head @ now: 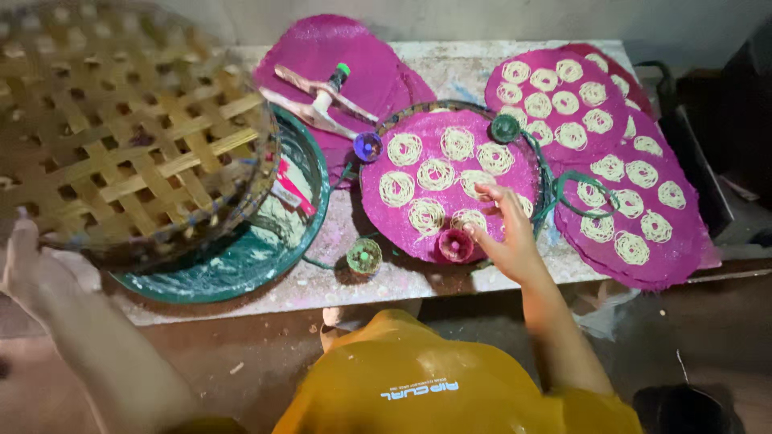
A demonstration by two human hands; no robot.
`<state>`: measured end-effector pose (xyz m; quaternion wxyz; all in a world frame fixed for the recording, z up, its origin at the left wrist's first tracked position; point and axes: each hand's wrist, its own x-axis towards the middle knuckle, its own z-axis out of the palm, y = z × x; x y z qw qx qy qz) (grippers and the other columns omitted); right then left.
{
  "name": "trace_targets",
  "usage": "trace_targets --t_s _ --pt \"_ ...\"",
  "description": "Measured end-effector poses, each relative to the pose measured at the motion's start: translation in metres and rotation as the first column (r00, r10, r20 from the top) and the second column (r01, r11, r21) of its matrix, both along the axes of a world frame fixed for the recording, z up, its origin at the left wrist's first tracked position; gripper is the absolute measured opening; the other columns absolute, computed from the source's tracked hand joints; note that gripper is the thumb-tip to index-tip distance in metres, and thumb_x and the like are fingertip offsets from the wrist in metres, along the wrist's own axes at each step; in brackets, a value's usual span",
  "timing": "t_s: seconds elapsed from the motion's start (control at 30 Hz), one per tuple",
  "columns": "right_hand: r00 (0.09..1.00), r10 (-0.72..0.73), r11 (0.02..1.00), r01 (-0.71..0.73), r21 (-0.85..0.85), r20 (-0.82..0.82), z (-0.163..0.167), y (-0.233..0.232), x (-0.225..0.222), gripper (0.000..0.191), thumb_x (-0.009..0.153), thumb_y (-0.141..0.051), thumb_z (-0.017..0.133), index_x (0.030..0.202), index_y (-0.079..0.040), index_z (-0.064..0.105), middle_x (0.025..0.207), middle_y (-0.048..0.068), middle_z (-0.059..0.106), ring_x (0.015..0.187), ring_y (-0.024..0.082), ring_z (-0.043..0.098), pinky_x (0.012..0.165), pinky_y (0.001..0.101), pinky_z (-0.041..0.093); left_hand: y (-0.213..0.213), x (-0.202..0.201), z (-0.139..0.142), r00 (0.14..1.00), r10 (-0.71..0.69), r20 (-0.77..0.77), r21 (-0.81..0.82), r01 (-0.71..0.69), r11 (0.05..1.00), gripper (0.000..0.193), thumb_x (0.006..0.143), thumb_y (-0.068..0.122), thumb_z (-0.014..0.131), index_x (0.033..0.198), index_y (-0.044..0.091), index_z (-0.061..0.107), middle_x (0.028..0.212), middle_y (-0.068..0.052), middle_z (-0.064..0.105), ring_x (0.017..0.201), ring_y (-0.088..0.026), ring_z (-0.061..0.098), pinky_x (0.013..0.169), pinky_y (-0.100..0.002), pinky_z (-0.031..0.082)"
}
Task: The person removes steamed noodle nests from a steamer, places them on a drying rack, and then loads fresh noodle nests onto a steamer tray. They use a dough extruder to form new noodle nests onto a pink mat, then stack the tray into the steamer and cover it.
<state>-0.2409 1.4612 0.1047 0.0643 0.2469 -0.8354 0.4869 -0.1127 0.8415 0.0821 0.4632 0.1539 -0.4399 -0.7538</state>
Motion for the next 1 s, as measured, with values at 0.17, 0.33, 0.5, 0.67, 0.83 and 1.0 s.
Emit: trace_targets --t_s 0.17,0.33,0.5,0.67,0.83,1.0 --pt "0.976 0.106 0.872 0.0 -0.489 0.19 0.015 -0.009 -0.018 0.063 0.096 -0.014 0.066 0.151 -0.004 0.037 0.143 0.01 0.051 0.122 0.02 0.06 0.102 0.0358 0.054 0.114 -0.042 0.037 0.971 -0.235 0.039 -0.2 0.238 0.95 0.051 0.101 -0.004 0.057 0.151 -0.002 0.048 0.139 -0.012 0.059 0.122 -0.024 0.063 0.114 -0.047 0.057" --pt "0.995 -0.02 0.68 0.088 -0.727 0.102 -0.001 0.037 -0.018 0.071 0.11 -0.026 0.058 0.169 -0.006 0.024 0.129 0.009 0.058 0.111 0.018 0.057 0.102 0.0321 0.051 0.26 -0.102 -0.001 0.746 -0.577 0.332 0.257 0.517 0.816 0.07 0.09 0.003 0.05 0.156 0.016 0.028 0.154 -0.007 0.041 0.103 -0.016 0.061 0.08 -0.035 0.058" --pt "0.845 -0.504 0.71 0.522 -0.472 0.178 -0.063 0.079 -0.033 0.055 0.108 -0.016 0.06 0.157 0.0 0.042 0.14 0.009 0.061 0.124 0.018 0.059 0.107 0.0324 0.048 0.306 -0.158 -0.05 0.776 -0.36 0.518 -0.592 0.629 0.503 0.063 0.097 0.01 0.065 0.154 0.001 0.04 0.146 -0.021 0.054 0.132 -0.032 0.052 0.113 -0.05 0.04" --pt "0.783 -0.621 0.769 0.618 -0.165 0.036 -0.111 0.1 -0.05 0.048 0.102 -0.007 0.06 0.149 -0.001 0.051 0.132 0.014 0.068 0.117 0.021 0.065 0.102 0.0341 0.048 0.296 -0.169 -0.059 0.635 0.158 0.757 -0.651 0.753 0.094 0.056 0.091 0.033 0.068 0.135 0.0 0.054 0.128 -0.021 0.058 0.125 -0.04 0.048 0.104 -0.055 0.039" --pt "0.777 -0.624 0.771 0.63 -0.095 0.087 -0.141 0.104 -0.058 0.047 0.101 -0.009 0.059 0.147 -0.008 0.054 0.129 0.02 0.069 0.115 0.027 0.066 0.098 0.0374 0.049 0.302 -0.157 -0.06 0.514 0.392 0.763 -0.551 0.834 -0.023 0.062 0.09 0.046 0.066 0.129 -0.001 0.057 0.132 -0.021 0.056 0.127 -0.041 0.046 0.1 -0.064 0.037" --pt "0.777 -0.627 0.77 0.629 0.106 -0.059 -0.144 0.108 -0.07 0.047 0.098 -0.017 0.064 0.144 -0.008 0.059 0.12 0.026 0.069 0.11 0.041 0.067 0.095 0.0444 0.052 0.316 -0.157 -0.048 0.44 0.513 0.737 -0.473 0.878 -0.075 0.066 0.091 0.052 0.064 0.132 0.0 0.057 0.133 -0.019 0.056 0.127 -0.038 0.048 0.1 -0.069 0.037"
